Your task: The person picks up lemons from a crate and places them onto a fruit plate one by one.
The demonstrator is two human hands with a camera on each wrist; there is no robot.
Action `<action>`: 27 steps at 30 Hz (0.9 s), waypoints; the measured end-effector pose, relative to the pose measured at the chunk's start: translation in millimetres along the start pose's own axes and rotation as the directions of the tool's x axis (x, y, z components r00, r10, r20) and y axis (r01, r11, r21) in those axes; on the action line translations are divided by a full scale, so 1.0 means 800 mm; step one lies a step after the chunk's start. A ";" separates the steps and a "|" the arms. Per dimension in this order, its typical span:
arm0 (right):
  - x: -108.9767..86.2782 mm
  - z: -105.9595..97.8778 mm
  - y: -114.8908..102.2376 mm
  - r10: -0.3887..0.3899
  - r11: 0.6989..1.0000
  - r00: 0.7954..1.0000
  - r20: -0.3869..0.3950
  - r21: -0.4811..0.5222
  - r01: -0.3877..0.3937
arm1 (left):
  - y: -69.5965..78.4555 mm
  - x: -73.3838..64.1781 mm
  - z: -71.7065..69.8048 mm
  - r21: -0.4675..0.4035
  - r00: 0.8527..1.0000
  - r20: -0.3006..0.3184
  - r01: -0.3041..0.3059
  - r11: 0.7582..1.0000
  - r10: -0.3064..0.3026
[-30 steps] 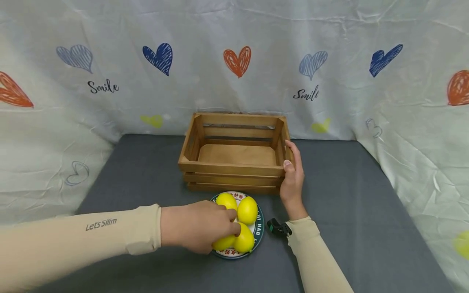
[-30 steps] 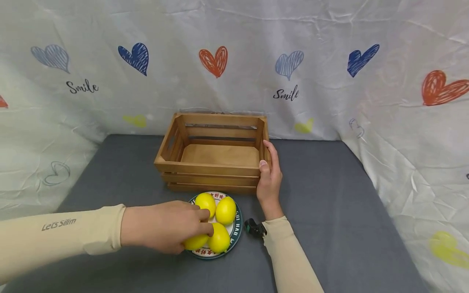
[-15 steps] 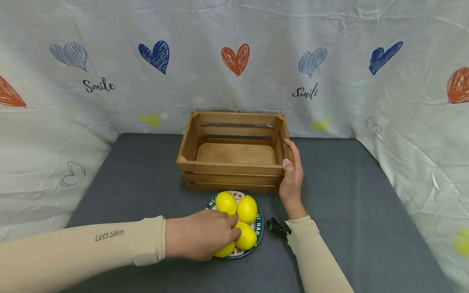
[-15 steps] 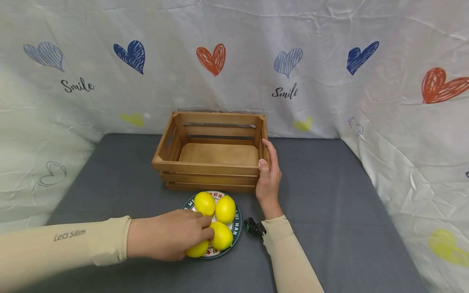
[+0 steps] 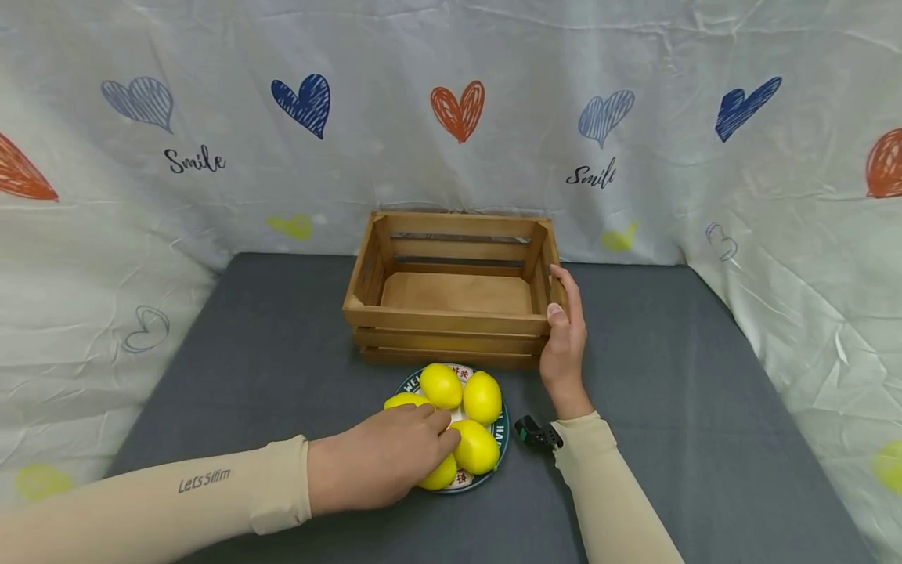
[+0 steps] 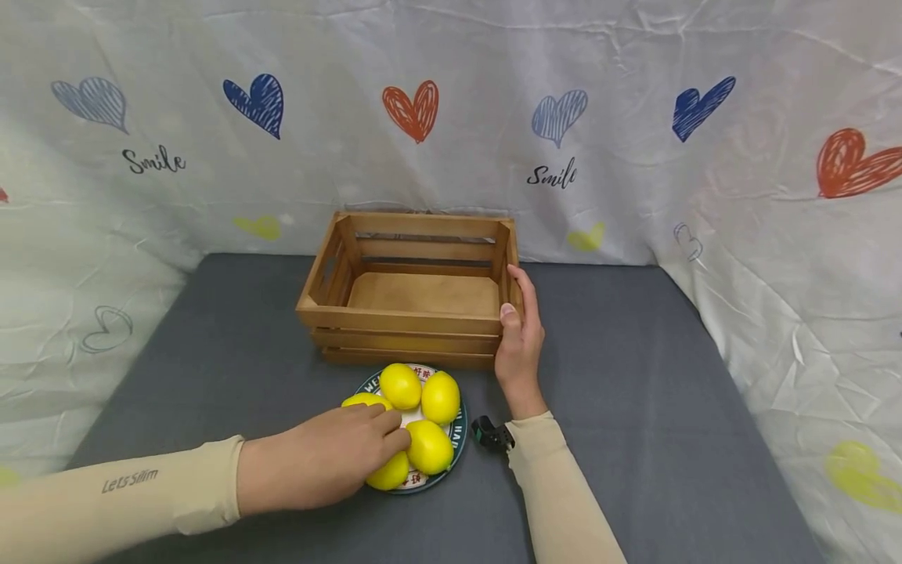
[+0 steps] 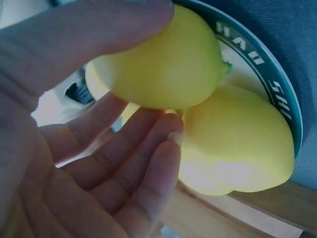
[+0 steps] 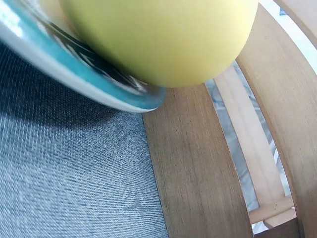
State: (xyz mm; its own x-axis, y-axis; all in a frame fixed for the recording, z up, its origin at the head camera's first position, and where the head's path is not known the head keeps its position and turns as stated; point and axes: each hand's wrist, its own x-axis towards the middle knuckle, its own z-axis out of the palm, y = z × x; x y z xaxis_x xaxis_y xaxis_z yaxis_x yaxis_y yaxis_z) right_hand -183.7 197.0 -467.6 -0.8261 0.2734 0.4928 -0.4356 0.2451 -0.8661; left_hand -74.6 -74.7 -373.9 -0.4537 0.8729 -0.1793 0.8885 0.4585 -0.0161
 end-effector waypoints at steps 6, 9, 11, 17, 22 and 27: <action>0.004 0.003 0.001 0.002 1.000 1.000 0.015 0.011 -0.002 | -0.014 -0.034 -0.010 -0.265 0.967 -0.083 0.213 0.940 -0.242; 0.007 -0.004 0.001 0.024 1.000 0.999 0.027 -0.007 -0.024 | -0.031 -0.055 -0.012 -0.399 0.891 -0.145 0.346 0.849 -0.431; 0.009 -0.015 0.000 0.056 0.998 0.997 0.054 -0.043 -0.054 | -0.045 -0.066 -0.008 -0.466 0.815 -0.193 0.414 0.782 -0.546; 0.011 -0.085 -0.009 0.240 0.935 0.939 0.245 -0.318 -0.156 | -0.098 -0.075 0.030 -0.570 0.642 -0.260 0.501 0.651 -0.721; -0.005 -0.142 -0.007 0.270 0.732 0.906 0.326 -0.681 0.027 | -0.128 -0.076 0.080 -0.524 0.617 -0.207 0.585 0.619 -0.759; -0.027 -0.169 0.000 0.237 0.552 0.906 0.351 -0.816 0.172 | -0.140 -0.084 0.111 -0.429 0.631 -0.170 0.644 0.633 -0.757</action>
